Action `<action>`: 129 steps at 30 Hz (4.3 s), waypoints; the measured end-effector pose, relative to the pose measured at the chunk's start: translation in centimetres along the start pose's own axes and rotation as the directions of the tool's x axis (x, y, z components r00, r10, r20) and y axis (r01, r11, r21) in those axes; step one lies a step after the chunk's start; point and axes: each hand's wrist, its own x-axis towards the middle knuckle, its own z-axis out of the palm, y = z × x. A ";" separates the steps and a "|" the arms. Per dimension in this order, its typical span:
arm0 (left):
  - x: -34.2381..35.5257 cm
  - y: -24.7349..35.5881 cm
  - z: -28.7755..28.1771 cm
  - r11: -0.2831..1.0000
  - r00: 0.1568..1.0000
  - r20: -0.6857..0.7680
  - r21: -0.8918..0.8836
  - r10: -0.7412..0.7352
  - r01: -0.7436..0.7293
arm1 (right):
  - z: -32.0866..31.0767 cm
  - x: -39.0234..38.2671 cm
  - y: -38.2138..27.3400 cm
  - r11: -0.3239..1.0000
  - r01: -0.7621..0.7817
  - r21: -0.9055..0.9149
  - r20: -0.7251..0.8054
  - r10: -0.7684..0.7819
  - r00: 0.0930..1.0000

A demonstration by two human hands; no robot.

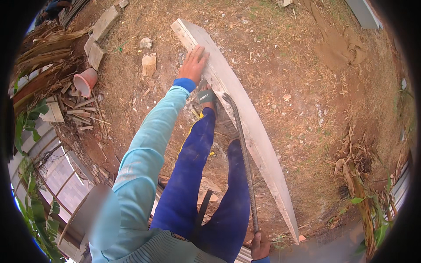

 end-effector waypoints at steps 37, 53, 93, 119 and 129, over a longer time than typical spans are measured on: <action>-11.2 21.3 -6.2 -0.886 0.288 0.890 -0.417 -0.353 0.204 | -9.2 10.1 -16.2 0.758 -0.576 0.305 0.385 0.455 0.803; -10.3 25.7 0.1 -0.316 0.114 0.492 -0.702 -0.863 0.638 | -2.7 13.4 -4.5 0.986 -0.123 -0.116 0.078 0.132 0.988; -5.4 1.3 -0.5 -0.068 0.443 0.548 -0.679 -0.709 0.731 | 5.1 34.5 19.2 0.976 -0.002 -0.216 -0.063 -0.012 0.998; -16.9 16.7 -2.9 -0.814 0.451 0.845 -0.463 -0.287 0.351 | -6.9 7.6 -14.5 0.942 -0.255 -0.219 0.058 0.273 0.960; -15.4 19.0 -5.2 -0.758 0.427 0.865 -0.460 -0.265 0.461 | -6.1 9.5 -13.6 0.954 -0.283 -0.098 0.108 0.293 0.950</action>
